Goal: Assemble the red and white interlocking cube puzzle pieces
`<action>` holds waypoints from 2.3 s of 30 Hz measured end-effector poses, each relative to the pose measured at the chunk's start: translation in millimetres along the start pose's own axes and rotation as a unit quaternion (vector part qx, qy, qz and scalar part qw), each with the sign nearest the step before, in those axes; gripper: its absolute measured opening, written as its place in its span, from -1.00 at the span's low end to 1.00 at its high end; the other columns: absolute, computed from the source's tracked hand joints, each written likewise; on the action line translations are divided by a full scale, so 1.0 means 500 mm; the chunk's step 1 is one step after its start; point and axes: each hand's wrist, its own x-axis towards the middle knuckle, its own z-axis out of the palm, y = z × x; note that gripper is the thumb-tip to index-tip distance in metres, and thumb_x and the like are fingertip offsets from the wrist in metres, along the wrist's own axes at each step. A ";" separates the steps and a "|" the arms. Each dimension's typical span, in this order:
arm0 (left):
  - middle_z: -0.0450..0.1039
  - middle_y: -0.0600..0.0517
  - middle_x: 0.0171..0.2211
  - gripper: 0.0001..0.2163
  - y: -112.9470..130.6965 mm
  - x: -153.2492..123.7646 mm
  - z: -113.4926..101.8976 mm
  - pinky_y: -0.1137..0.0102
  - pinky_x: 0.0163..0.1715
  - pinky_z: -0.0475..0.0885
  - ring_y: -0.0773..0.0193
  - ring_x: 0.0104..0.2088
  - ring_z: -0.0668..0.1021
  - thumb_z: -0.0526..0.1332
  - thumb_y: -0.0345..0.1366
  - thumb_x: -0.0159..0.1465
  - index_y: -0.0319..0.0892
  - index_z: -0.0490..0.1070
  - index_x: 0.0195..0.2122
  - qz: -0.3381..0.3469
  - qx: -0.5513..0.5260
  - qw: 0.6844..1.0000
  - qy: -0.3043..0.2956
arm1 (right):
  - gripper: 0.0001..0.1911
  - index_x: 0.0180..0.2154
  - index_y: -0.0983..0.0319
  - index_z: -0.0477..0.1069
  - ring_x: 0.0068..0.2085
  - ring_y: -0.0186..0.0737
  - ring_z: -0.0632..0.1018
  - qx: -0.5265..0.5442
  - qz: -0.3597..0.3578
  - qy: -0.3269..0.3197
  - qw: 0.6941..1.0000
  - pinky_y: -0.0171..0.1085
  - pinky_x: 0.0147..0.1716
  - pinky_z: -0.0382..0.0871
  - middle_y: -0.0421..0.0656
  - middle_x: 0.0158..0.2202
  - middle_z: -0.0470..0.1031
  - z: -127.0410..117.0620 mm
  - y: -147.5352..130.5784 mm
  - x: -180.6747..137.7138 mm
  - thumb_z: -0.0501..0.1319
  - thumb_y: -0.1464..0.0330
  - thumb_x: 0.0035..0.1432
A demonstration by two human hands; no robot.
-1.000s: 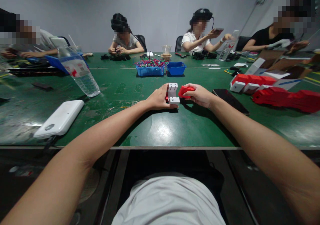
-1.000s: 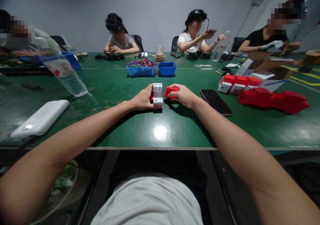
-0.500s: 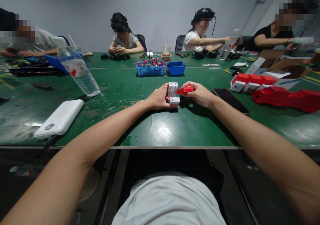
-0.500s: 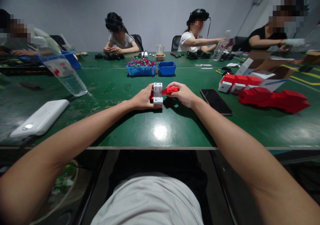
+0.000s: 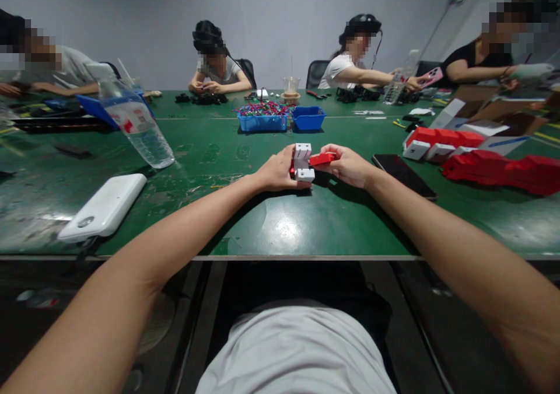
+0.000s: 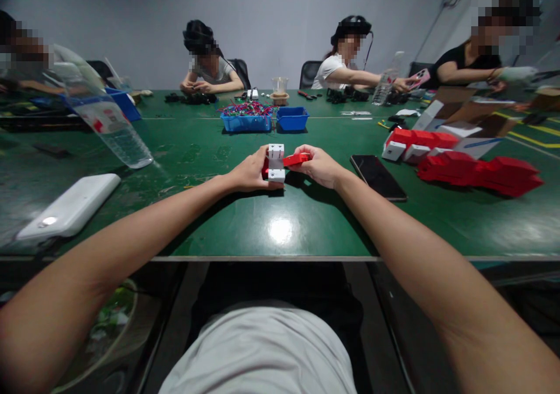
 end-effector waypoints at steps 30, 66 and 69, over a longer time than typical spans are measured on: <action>0.31 -0.31 0.19 -0.05 0.010 -0.003 -0.003 0.05 0.12 0.40 -0.18 0.16 0.47 0.39 0.17 -0.02 -0.28 0.05 0.25 -0.017 0.039 0.999 -0.002 | -0.78 -0.30 0.28 0.46 -0.34 -0.35 0.59 0.084 0.061 0.063 0.993 -0.40 -0.31 0.58 -0.12 -0.34 0.55 0.008 -0.018 0.000 0.18 0.67 0.12; 0.33 -0.30 0.18 -0.07 0.009 -0.003 -0.007 0.05 0.12 0.40 -0.18 0.16 0.47 0.36 0.17 0.02 -0.29 0.06 0.26 -0.052 0.070 0.996 0.001 | -0.59 -0.37 0.26 0.47 -0.24 -0.30 0.59 0.001 0.018 -0.004 1.000 -0.28 -0.09 0.49 -0.18 -0.29 0.61 -0.020 0.008 0.007 0.56 0.51 -0.31; 0.33 -0.30 0.18 -0.07 0.008 -0.003 -0.007 0.05 0.12 0.40 -0.18 0.15 0.47 0.36 0.18 0.02 -0.29 0.06 0.26 -0.051 0.073 0.996 0.002 | -0.57 -0.38 0.24 0.44 -0.24 -0.29 0.59 -0.006 0.011 0.005 1.000 -0.27 -0.12 0.48 -0.20 -0.32 0.60 -0.019 0.007 0.009 0.56 0.50 -0.33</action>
